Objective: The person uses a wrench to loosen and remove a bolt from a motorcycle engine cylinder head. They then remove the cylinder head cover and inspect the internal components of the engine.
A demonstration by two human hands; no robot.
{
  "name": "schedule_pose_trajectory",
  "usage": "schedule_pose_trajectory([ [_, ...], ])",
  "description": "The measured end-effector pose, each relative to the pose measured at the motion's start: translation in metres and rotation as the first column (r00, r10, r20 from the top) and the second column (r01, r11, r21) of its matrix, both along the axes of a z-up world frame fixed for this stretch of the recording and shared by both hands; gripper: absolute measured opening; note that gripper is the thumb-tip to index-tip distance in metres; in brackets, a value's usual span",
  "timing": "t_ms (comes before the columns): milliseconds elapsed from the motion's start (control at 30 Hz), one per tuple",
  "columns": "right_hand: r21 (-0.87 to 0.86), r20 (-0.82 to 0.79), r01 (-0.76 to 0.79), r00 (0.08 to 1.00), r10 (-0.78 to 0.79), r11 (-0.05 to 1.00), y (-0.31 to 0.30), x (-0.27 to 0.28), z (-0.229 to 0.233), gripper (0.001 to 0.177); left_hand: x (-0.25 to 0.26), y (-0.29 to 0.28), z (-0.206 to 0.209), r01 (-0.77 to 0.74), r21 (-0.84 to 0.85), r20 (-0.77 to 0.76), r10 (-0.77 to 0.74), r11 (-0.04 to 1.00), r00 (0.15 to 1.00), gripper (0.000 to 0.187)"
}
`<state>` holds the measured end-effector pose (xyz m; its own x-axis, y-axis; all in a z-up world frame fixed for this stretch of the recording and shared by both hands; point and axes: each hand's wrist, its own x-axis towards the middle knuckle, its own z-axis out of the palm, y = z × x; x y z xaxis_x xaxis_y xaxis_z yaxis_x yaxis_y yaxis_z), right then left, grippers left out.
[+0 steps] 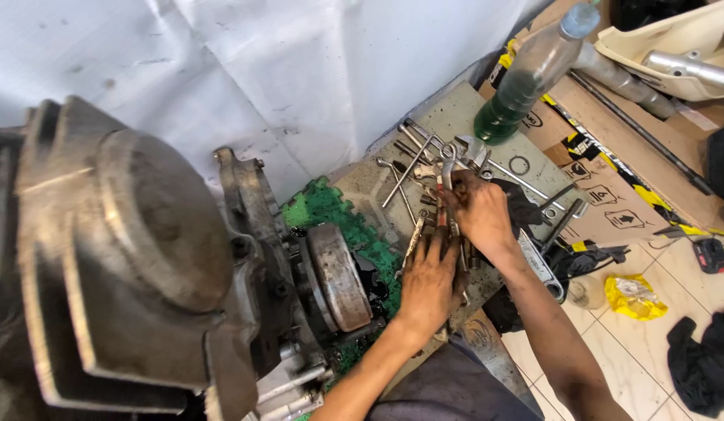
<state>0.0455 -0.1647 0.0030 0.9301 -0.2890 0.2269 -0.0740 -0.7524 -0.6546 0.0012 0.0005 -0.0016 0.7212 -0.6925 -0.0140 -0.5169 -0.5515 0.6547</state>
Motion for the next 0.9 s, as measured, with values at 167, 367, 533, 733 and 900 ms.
schedule_pose_trajectory([
  [167,-0.132,0.022,0.066,0.998,-0.064,0.989,-0.003,-0.001,0.002,0.021,-0.004,0.009,0.028,-0.014,-0.034,-0.048,0.013,0.999,0.999,0.080],
  [367,0.055,0.332,-0.121,0.938,0.097,0.991,0.031,-0.024,0.073,0.021,-0.032,0.031,0.089,-0.062,-0.373,0.023,0.077,0.926,0.997,0.059],
  [533,0.014,0.492,-0.303,0.832,0.257,0.953,0.068,-0.041,0.142,0.022,-0.056,0.062,0.131,-0.071,-0.559,0.049,0.119,0.826,0.992,0.047],
  [733,-0.104,0.545,-0.520,0.683,0.486,0.848,0.120,-0.038,0.214,0.026,-0.060,0.120,0.194,-0.025,-0.624,0.238,0.220,0.781,0.946,0.039],
  [900,-0.409,0.573,-0.581,0.436,0.693,0.704,0.156,-0.038,0.258,0.030,-0.073,0.159,0.213,-0.242,-0.553,0.264,0.443,0.797,0.857,0.031],
])
